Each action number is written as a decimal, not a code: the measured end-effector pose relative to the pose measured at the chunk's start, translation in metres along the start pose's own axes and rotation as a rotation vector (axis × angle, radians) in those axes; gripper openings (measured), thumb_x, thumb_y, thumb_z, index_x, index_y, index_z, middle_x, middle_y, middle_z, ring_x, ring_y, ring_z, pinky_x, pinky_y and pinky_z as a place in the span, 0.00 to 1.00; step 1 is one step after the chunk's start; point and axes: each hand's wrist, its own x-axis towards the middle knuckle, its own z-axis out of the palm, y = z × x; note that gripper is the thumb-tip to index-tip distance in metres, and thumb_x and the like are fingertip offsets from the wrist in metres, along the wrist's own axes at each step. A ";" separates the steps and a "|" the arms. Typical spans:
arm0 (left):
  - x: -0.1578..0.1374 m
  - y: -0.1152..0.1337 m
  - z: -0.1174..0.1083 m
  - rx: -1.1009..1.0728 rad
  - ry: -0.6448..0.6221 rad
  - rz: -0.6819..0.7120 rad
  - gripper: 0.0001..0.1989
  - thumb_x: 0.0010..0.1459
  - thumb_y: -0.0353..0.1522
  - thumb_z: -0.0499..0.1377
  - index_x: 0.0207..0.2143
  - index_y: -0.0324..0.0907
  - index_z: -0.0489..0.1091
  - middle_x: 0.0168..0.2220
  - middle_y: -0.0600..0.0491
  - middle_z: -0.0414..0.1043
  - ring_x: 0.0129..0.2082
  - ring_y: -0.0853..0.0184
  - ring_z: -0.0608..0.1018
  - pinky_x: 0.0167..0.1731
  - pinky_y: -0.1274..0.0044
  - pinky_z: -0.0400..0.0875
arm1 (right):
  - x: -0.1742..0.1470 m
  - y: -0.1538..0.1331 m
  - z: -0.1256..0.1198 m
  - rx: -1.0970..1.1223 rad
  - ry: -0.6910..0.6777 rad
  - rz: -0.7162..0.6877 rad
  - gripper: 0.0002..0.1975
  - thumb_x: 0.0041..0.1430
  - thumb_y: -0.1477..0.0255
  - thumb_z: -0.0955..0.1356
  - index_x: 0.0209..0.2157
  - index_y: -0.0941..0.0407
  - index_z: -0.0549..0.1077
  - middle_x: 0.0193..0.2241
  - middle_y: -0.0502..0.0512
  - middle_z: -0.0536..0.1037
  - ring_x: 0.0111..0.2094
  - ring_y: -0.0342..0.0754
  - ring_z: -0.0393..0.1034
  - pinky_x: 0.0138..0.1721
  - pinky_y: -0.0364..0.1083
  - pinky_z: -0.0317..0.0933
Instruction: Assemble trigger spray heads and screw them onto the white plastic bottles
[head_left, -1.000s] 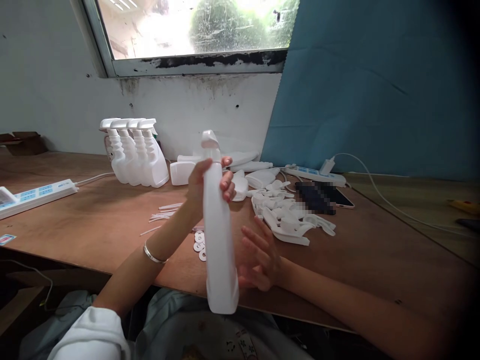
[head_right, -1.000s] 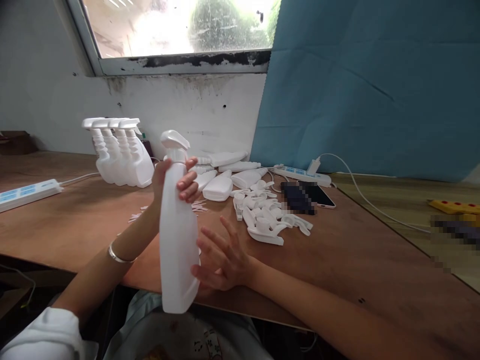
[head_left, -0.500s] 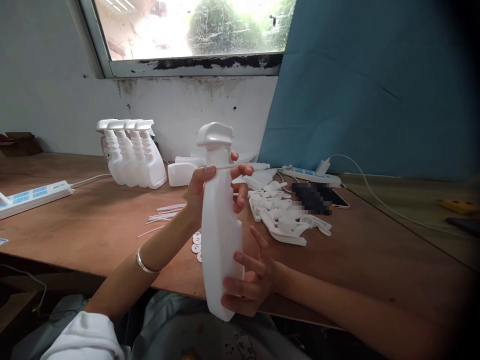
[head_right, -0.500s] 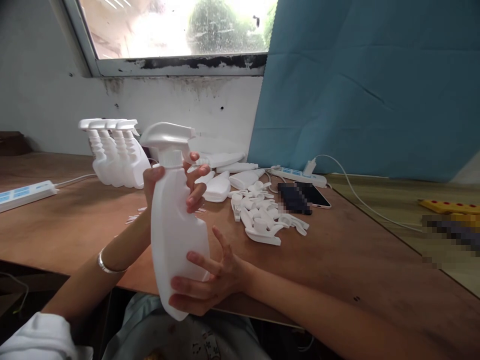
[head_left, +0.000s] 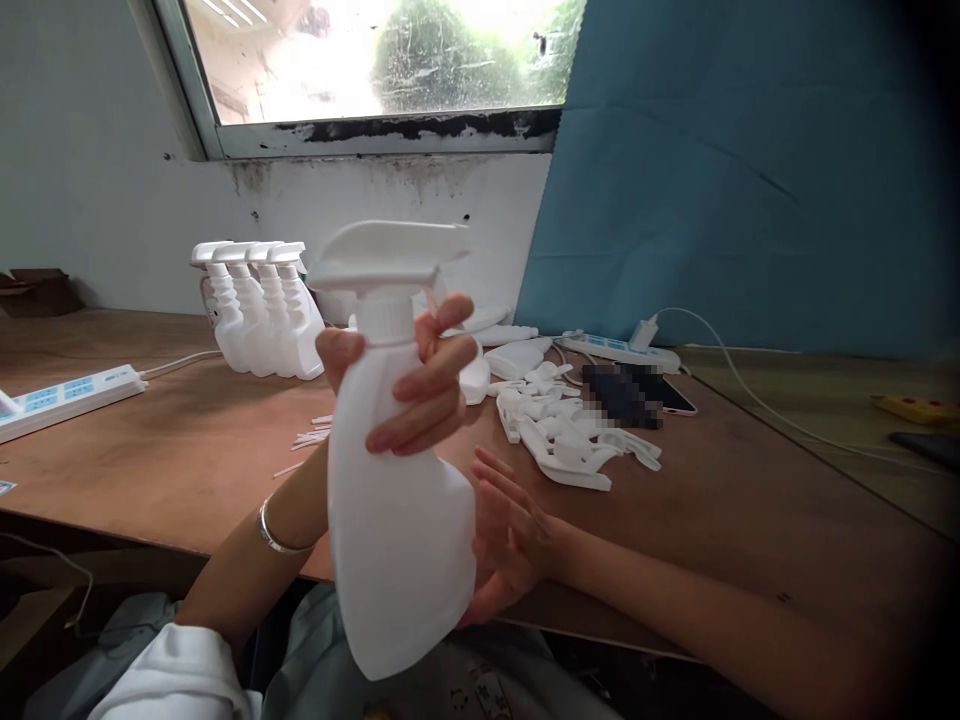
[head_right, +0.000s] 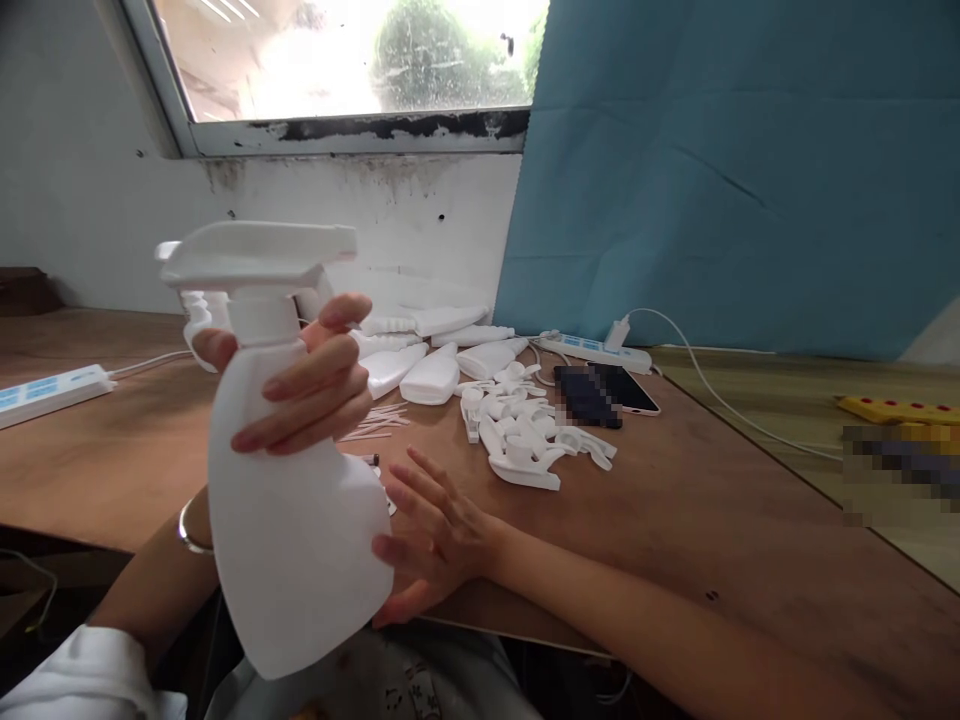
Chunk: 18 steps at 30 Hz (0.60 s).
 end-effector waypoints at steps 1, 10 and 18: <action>0.000 0.004 0.000 -0.003 0.049 0.047 0.31 0.40 0.59 0.47 0.38 0.47 0.62 0.14 0.61 0.48 0.06 0.72 0.60 0.10 0.77 0.55 | 0.006 0.003 -0.003 0.129 0.037 -0.032 0.44 0.49 0.46 0.61 0.60 0.54 0.41 0.55 0.64 0.58 0.54 0.60 0.59 0.52 0.61 0.57; 0.014 0.006 -0.009 -0.056 0.138 0.125 0.27 0.47 0.57 0.46 0.35 0.44 0.59 0.12 0.65 0.42 0.04 0.78 0.45 0.08 0.78 0.45 | 0.020 0.011 -0.010 1.022 -0.304 0.420 0.44 0.49 0.56 0.69 0.58 0.57 0.42 0.51 0.65 0.65 0.54 0.55 0.60 0.53 0.55 0.56; 0.022 0.002 -0.026 0.213 -0.053 -0.076 0.23 0.38 0.49 0.58 0.29 0.44 0.56 0.14 0.60 0.58 0.10 0.69 0.67 0.11 0.78 0.58 | 0.029 -0.004 -0.016 1.313 -0.318 1.042 0.28 0.44 0.64 0.73 0.45 0.53 0.58 0.44 0.55 0.68 0.46 0.51 0.66 0.42 0.48 0.65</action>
